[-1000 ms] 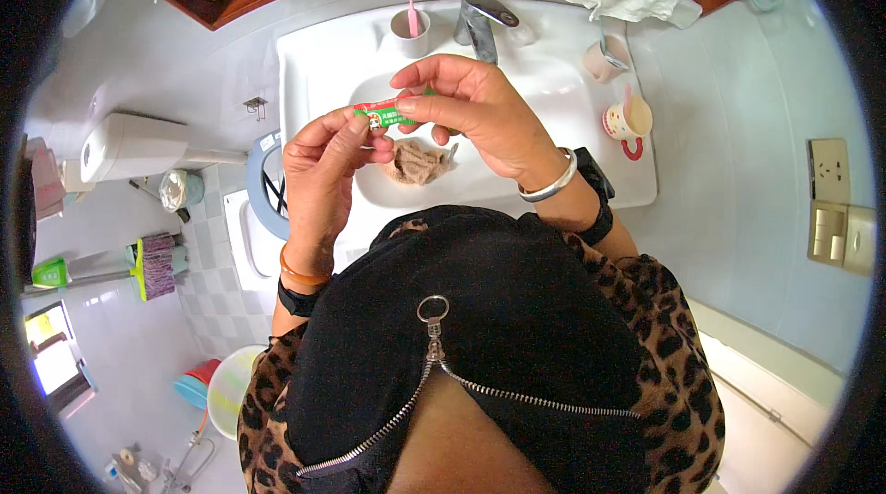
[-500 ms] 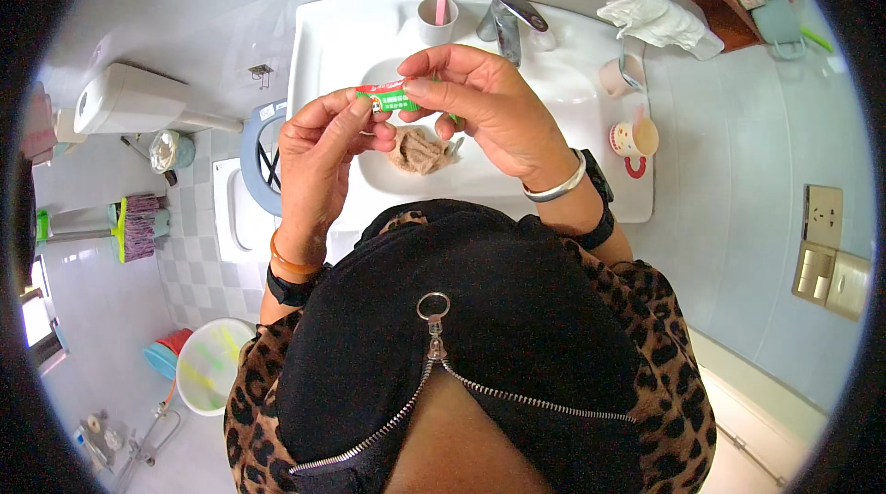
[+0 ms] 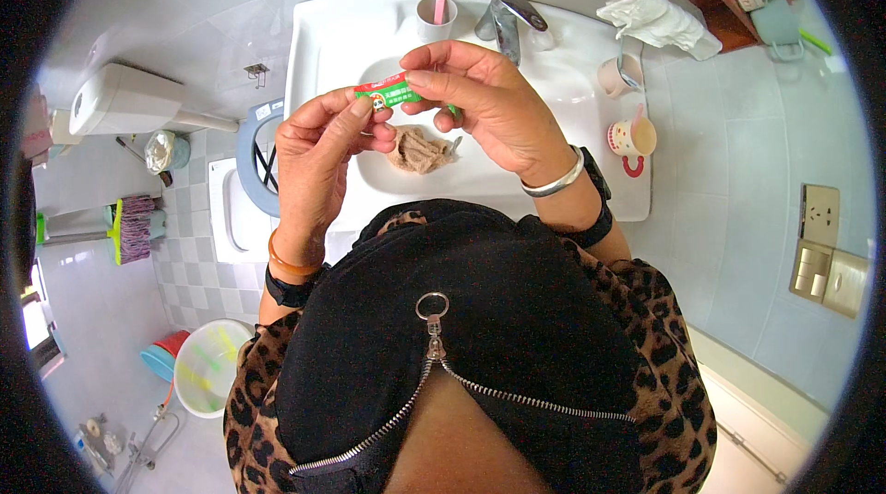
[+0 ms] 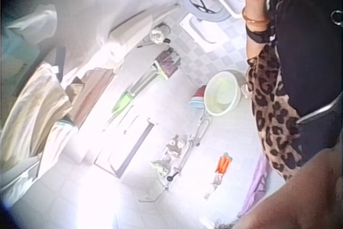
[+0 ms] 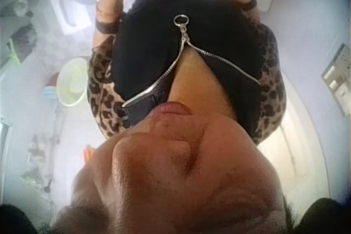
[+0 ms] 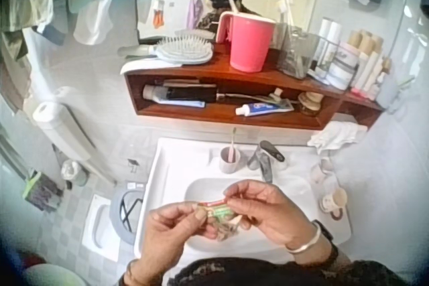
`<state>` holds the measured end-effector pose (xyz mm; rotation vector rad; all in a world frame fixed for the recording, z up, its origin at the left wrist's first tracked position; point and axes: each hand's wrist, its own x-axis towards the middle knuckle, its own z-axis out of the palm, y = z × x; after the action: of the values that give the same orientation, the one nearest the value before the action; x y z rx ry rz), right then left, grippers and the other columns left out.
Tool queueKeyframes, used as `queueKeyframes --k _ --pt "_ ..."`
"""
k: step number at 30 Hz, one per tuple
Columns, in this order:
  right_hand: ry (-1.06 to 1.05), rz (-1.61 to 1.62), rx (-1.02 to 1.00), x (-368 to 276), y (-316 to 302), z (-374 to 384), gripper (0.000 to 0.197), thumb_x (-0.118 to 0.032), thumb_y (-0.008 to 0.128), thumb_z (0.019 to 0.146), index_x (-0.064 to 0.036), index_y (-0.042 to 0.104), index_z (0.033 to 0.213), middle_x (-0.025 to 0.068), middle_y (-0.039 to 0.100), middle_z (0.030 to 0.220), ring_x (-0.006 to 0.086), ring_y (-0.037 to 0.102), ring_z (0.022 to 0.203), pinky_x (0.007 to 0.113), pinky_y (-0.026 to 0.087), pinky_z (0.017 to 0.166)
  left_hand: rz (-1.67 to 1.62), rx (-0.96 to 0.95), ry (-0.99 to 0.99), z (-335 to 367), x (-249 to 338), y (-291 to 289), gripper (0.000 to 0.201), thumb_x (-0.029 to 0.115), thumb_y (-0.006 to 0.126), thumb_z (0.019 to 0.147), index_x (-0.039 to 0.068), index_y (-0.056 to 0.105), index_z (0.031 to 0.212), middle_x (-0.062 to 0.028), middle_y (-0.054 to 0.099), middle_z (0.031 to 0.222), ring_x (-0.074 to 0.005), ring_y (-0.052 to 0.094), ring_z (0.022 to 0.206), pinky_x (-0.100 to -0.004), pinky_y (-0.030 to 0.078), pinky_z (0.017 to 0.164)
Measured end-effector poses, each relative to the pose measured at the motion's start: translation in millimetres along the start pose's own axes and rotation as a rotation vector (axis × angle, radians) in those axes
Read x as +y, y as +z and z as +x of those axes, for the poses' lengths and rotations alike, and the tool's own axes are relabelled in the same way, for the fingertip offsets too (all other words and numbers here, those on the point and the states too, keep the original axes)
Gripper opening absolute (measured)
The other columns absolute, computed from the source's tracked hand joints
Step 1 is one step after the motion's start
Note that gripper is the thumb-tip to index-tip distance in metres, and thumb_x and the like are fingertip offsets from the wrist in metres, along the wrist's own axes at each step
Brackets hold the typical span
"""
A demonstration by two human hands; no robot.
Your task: The recorder is cleaning various toiletries and bathroom fixtures, including a hairbrush and a toothpaste tube at the sink, followed by scrubbing the toilet tank and a small shelf with a cloth.
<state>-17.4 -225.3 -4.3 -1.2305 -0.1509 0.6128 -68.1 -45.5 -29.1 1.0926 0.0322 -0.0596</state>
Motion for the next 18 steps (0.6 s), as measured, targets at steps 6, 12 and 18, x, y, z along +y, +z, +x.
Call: queueKeyframes --k 6,12,18 --pt "0.008 0.000 -0.006 0.6 2.2 1.4 0.023 -0.015 0.057 0.086 -0.0036 0.053 0.106 0.0010 0.057 0.089 0.0052 0.055 0.074 0.016 0.036 0.054 -0.020 0.000 -0.002 -0.8 -0.4 -2.6 0.020 0.008 0.056 0.087 -0.005 0.060 0.101 -0.0133 0.065 0.083 -0.0142 0.063 0.068 -0.0247 0.053 0.064" --pt "0.004 -0.003 -0.012 1.0 3.3 2.8 0.023 -0.016 0.057 0.087 -0.0043 0.053 0.107 0.0007 0.058 0.087 0.0047 0.055 0.074 0.015 0.036 0.053 -0.033 0.004 0.003 0.2 -1.3 -4.6 0.020 0.008 0.057 0.087 -0.006 0.060 0.100 -0.0133 0.065 0.083 -0.0143 0.064 0.068 -0.0248 0.053 0.063" --pt "0.007 -0.011 -0.021 1.7 2.2 4.2 0.024 -0.016 0.057 0.087 -0.0043 0.053 0.108 0.0007 0.058 0.089 0.0046 0.055 0.075 0.015 0.036 0.054 -0.025 0.010 0.003 1.2 -2.5 -5.0 0.019 0.008 0.057 0.087 -0.006 0.060 0.100 -0.0133 0.065 0.083 -0.0143 0.064 0.068 -0.0245 0.053 0.063"
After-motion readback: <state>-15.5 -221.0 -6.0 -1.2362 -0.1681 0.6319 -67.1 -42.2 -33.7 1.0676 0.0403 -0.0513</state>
